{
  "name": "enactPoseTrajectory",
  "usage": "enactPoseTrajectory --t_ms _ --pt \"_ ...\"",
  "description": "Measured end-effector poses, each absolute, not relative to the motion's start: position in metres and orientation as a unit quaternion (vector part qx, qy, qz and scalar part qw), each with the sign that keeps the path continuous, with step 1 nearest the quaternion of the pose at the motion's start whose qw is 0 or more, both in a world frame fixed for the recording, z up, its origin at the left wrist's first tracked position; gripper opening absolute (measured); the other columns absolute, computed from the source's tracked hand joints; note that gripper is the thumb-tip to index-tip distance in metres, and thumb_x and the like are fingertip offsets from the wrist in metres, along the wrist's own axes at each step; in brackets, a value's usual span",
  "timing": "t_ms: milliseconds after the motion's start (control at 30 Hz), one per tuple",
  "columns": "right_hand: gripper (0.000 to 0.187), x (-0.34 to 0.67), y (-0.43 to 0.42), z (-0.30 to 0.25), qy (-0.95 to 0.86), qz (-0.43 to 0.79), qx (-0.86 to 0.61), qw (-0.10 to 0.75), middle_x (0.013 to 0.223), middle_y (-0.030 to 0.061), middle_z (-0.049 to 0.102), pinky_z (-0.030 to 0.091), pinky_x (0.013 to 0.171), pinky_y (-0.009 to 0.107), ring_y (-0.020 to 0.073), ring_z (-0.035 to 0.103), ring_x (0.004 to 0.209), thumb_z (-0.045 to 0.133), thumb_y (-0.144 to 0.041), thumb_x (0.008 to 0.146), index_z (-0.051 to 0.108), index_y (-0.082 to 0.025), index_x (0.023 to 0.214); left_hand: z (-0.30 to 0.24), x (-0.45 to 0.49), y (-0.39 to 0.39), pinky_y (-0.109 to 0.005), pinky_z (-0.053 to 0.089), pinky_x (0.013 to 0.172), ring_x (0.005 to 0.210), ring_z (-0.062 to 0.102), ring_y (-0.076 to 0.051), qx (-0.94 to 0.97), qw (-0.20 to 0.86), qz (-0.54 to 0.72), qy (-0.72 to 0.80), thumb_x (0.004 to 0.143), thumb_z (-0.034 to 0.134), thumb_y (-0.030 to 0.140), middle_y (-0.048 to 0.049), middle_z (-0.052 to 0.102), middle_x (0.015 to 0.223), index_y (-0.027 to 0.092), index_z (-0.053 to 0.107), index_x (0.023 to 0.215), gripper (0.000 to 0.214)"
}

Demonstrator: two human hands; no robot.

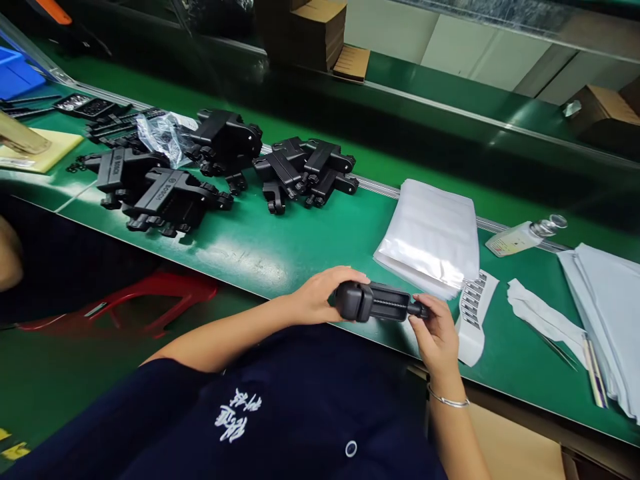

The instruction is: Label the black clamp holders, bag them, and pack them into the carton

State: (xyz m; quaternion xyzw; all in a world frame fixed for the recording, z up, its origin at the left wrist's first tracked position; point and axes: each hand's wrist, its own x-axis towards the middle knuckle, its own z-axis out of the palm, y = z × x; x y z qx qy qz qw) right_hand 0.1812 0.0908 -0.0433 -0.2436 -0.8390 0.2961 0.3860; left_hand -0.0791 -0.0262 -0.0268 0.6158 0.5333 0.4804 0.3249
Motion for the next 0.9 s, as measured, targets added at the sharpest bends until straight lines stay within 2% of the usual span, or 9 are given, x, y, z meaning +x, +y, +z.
enactPoseTrajectory --t_ms 133,200,300,400,500,567,700,800,900 --pt "0.03 0.175 0.086 -0.024 -0.924 0.146 -0.135 0.326 0.097 0.0091 0.068 0.053 0.07 0.034 0.0211 0.064 0.083 0.057 -0.028 0.095 0.059 -0.024 0.124 -0.027 -0.082 -0.023 -0.035 0.05 0.085 0.098 0.062 -0.027 0.392 0.466 0.554 0.568 0.072 0.069 0.066 -0.0098 0.065 0.11 0.016 0.056 0.122 0.072" --pt "0.024 0.168 0.081 -0.017 -0.931 0.149 -0.117 0.313 0.085 0.0074 0.068 0.049 0.061 0.031 0.0186 0.061 0.07 0.053 -0.034 0.097 0.063 -0.023 0.116 -0.028 -0.084 -0.023 -0.033 0.049 0.081 0.093 0.062 -0.025 0.345 0.5 0.57 0.553 0.074 0.064 0.072 -0.0098 0.065 0.104 0.014 0.056 0.119 0.074" --pt "0.027 0.154 0.076 -0.012 -0.858 0.344 -0.236 0.301 0.071 0.0021 0.06 0.046 0.055 0.029 0.0163 0.056 0.061 0.044 -0.04 0.099 0.062 -0.023 0.111 -0.029 -0.088 -0.029 -0.033 0.048 0.082 0.095 0.061 -0.026 0.394 0.432 0.558 0.589 0.068 0.068 0.075 -0.0097 0.064 0.106 0.016 0.056 0.118 0.079" --pt "0.033 0.14 0.076 -0.014 -0.661 0.618 -0.368 0.214 0.055 -0.006 0.042 0.039 0.047 0.025 0.0128 0.042 0.047 0.044 -0.048 0.096 0.058 -0.022 0.11 -0.028 -0.093 -0.04 -0.038 0.048 0.09 0.1 0.062 -0.028 0.492 0.333 0.513 0.619 0.059 0.076 0.074 -0.0101 0.065 0.11 0.019 0.056 0.117 0.083" --pt "0.04 0.135 0.079 -0.018 -0.545 0.738 -0.372 0.14 0.049 -0.0098 0.035 0.036 0.045 0.024 0.009 0.029 0.041 0.048 -0.056 0.092 0.057 -0.021 0.108 -0.026 -0.097 -0.046 -0.04 0.049 0.091 0.1 0.063 -0.028 0.518 0.302 0.491 0.632 0.059 0.077 0.072 -0.0099 0.066 0.109 0.02 0.057 0.115 0.079" --pt "0.044 0.136 0.078 -0.021 -0.572 0.708 -0.369 0.186 0.053 -0.0075 0.043 0.04 0.05 0.025 0.0097 0.035 0.044 0.046 -0.059 0.092 0.058 -0.021 0.111 -0.027 -0.098 -0.046 -0.038 0.05 0.086 0.097 0.064 -0.027 0.475 0.313 0.507 0.647 0.064 0.073 0.072 -0.0091 0.066 0.107 0.02 0.055 0.118 0.077" --pt "0.039 0.137 0.072 -0.024 -0.701 0.54 -0.364 0.29 0.078 0.0006 0.06 0.048 0.067 0.03 0.0151 0.056 0.069 0.058 -0.054 0.089 0.062 -0.023 0.112 -0.029 -0.097 -0.038 -0.036 0.05 0.085 0.098 0.062 -0.026 0.387 0.356 0.563 0.638 0.07 0.067 0.073 -0.0089 0.065 0.106 0.017 0.055 0.118 0.074" --pt "0.036 0.133 0.072 -0.022 -0.668 0.583 -0.364 0.285 0.071 -0.0014 0.057 0.05 0.062 0.029 0.0139 0.056 0.063 0.059 -0.053 0.089 0.063 -0.022 0.105 -0.031 -0.095 -0.034 -0.036 0.048 0.089 0.102 0.06 -0.026 0.37 0.356 0.574 0.638 0.069 0.071 0.07 -0.0086 0.065 0.109 0.018 0.057 0.117 0.073" --pt "0.042 0.129 0.076 -0.019 -0.6 0.659 -0.351 0.287 0.064 -0.0033 0.053 0.05 0.054 0.027 0.0123 0.052 0.055 0.062 -0.06 0.084 0.061 -0.02 0.099 -0.032 -0.092 -0.031 -0.033 0.048 0.085 0.096 0.061 -0.024 0.347 0.366 0.598 0.623 0.067 0.073 0.069 -0.0065 0.065 0.102 0.017 0.06 0.111 0.07"
